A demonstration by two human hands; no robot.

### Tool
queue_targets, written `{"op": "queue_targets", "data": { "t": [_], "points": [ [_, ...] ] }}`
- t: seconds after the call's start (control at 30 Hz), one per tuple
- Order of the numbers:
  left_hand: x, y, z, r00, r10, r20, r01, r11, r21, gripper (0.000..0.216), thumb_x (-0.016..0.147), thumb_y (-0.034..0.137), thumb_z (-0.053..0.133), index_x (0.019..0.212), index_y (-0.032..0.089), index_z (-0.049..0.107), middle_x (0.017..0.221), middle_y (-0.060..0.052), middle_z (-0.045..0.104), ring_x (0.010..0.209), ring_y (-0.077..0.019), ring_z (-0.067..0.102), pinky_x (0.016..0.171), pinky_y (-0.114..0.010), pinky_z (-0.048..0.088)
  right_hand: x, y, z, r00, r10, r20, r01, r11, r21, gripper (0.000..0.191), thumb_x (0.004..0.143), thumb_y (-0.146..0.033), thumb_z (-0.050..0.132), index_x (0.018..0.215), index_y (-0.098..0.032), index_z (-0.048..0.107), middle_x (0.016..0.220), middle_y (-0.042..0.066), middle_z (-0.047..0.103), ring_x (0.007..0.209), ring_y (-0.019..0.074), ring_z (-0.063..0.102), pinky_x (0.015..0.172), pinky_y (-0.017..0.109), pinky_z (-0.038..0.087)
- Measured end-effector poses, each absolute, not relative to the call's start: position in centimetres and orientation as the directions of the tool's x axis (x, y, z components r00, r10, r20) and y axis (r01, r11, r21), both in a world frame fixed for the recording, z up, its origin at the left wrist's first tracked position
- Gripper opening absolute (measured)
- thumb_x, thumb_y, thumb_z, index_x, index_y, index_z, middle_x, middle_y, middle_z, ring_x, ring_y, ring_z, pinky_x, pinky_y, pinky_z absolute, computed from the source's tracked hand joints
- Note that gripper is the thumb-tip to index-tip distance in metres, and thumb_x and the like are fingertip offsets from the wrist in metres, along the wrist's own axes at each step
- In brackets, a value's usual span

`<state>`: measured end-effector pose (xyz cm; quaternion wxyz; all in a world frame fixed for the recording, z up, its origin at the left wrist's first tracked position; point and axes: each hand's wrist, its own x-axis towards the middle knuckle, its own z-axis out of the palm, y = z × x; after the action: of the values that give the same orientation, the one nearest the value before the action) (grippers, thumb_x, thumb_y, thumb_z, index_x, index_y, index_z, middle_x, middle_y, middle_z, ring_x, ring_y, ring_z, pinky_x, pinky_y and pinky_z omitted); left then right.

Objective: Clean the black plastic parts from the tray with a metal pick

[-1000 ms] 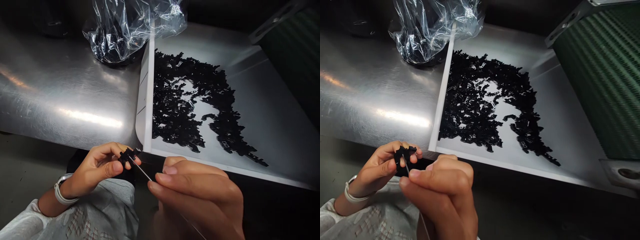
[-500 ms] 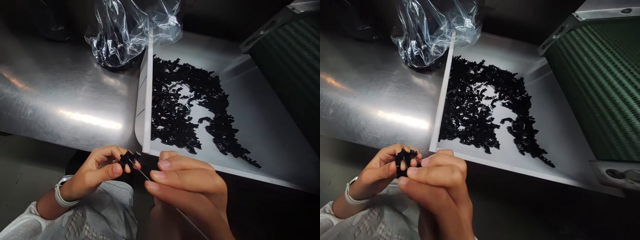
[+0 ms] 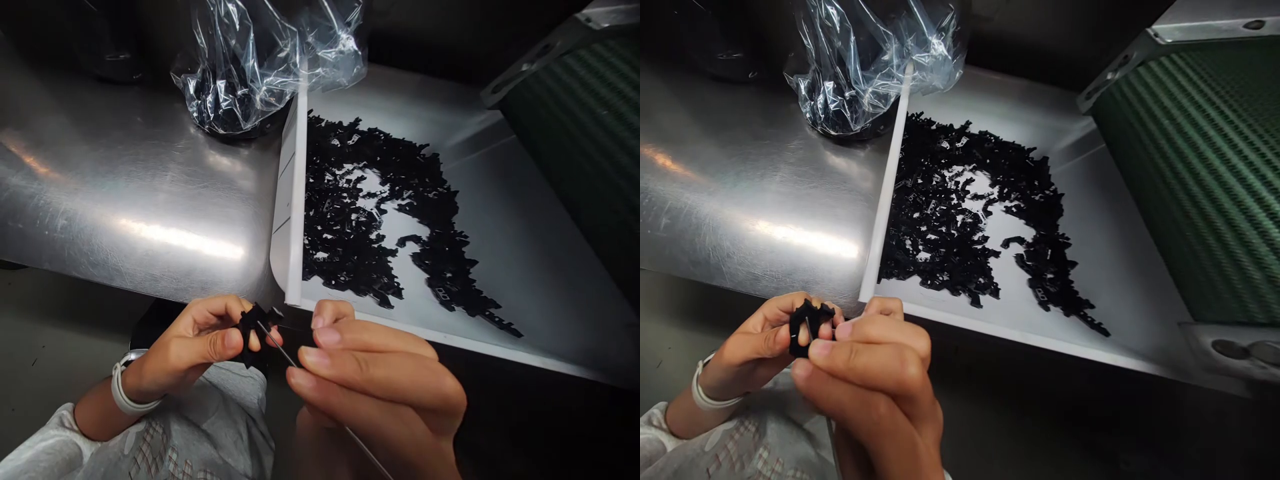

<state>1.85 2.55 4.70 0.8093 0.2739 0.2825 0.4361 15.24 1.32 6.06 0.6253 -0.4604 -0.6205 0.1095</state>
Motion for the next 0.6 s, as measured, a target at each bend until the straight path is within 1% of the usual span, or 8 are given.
{"op": "queue_targets", "data": {
  "t": [0.07, 0.1, 0.2, 0.27, 0.37, 0.43, 0.53, 0.6],
  "points": [
    [1.88, 2.58, 4.8, 0.461, 0.859, -0.224, -0.559, 0.477, 0.679, 0.021, 0.084, 0.038, 0.078, 0.081, 0.017, 0.074, 0.088, -0.006, 0.075, 0.091, -0.0186, 0.069, 0.09, -0.03, 0.051, 15.14, 1.31, 6.12, 0.179, 0.697, 0.695, 0.444, 0.573, -0.689, 0.026, 0.101, -0.024, 0.057, 0.079, -0.024, 0.069, 0.078, 0.002, 0.056, 0.082, 0.0177, 0.057, 0.066, 0.037, 0.055],
    [1.91, 2.57, 4.82, 0.466, 0.855, -0.225, -0.562, 0.483, 0.671, 0.021, 0.084, 0.038, 0.078, 0.081, 0.017, 0.074, 0.088, -0.006, 0.075, 0.091, -0.0186, 0.069, 0.089, -0.029, 0.051, 15.05, 1.32, 6.13, 0.197, 0.687, 0.7, 0.447, 0.572, -0.687, 0.026, 0.101, -0.023, 0.058, 0.077, -0.023, 0.068, 0.079, 0.002, 0.055, 0.083, 0.0176, 0.057, 0.066, 0.036, 0.055],
    [2.01, 2.44, 4.78, 0.496, 0.838, -0.229, -0.555, 0.508, 0.659, 0.024, 0.083, 0.04, 0.079, 0.082, 0.016, 0.074, 0.091, -0.007, 0.075, 0.094, -0.0195, 0.069, 0.091, -0.03, 0.05, 15.03, 1.28, 6.13, 0.275, 0.663, 0.696, 0.459, 0.546, -0.701, 0.031, 0.1, -0.033, 0.06, 0.071, -0.023, 0.064, 0.076, -0.001, 0.051, 0.078, 0.0148, 0.053, 0.066, 0.035, 0.052],
    [2.07, 2.32, 4.68, 0.513, 0.829, -0.222, -0.551, 0.517, 0.655, 0.023, 0.083, 0.039, 0.078, 0.082, 0.016, 0.074, 0.091, -0.007, 0.075, 0.095, -0.0189, 0.069, 0.09, -0.029, 0.05, 15.37, 1.1, 6.15, 0.266, 0.696, 0.667, 0.465, 0.514, -0.721, 0.031, 0.098, -0.041, 0.064, 0.071, -0.024, 0.062, 0.074, -0.002, 0.047, 0.075, 0.0142, 0.05, 0.068, 0.036, 0.051],
    [2.11, 2.2, 4.52, 0.524, 0.827, -0.201, -0.565, 0.515, 0.645, 0.021, 0.084, 0.037, 0.078, 0.083, 0.017, 0.075, 0.092, -0.006, 0.075, 0.094, -0.0174, 0.069, 0.089, -0.028, 0.05, 15.89, 0.67, 6.28, 0.199, 0.74, 0.642, 0.474, 0.501, -0.724, 0.026, 0.095, -0.04, 0.069, 0.074, -0.026, 0.062, 0.075, -0.003, 0.046, 0.075, 0.0148, 0.049, 0.072, 0.039, 0.053],
    [2.09, 2.21, 4.51, 0.516, 0.832, -0.201, -0.568, 0.508, 0.647, 0.021, 0.084, 0.037, 0.078, 0.083, 0.016, 0.075, 0.095, -0.007, 0.075, 0.096, -0.0182, 0.07, 0.09, -0.029, 0.05, 15.86, 0.5, 6.37, 0.208, 0.743, 0.636, 0.472, 0.494, -0.73, 0.023, 0.095, -0.037, 0.07, 0.075, -0.025, 0.063, 0.076, -0.003, 0.047, 0.076, 0.0149, 0.05, 0.071, 0.038, 0.055],
    [2.04, 2.33, 4.64, 0.496, 0.838, -0.226, -0.562, 0.509, 0.652, 0.023, 0.083, 0.038, 0.079, 0.083, 0.016, 0.074, 0.095, -0.008, 0.075, 0.095, -0.0187, 0.07, 0.09, -0.029, 0.051, 15.48, 0.69, 6.35, 0.259, 0.719, 0.645, 0.446, 0.503, -0.74, 0.029, 0.098, -0.035, 0.064, 0.072, -0.023, 0.061, 0.077, -0.002, 0.049, 0.076, 0.0145, 0.052, 0.068, 0.036, 0.055],
    [2.01, 2.41, 4.76, 0.495, 0.837, -0.232, -0.564, 0.513, 0.647, 0.023, 0.082, 0.038, 0.079, 0.082, 0.016, 0.073, 0.093, -0.007, 0.075, 0.092, -0.0175, 0.069, 0.088, -0.028, 0.051, 15.43, 1.05, 6.19, 0.236, 0.687, 0.687, 0.457, 0.546, -0.703, 0.034, 0.102, -0.035, 0.057, 0.07, -0.023, 0.059, 0.078, -0.001, 0.05, 0.079, 0.0152, 0.053, 0.068, 0.035, 0.055]
  ]
}}
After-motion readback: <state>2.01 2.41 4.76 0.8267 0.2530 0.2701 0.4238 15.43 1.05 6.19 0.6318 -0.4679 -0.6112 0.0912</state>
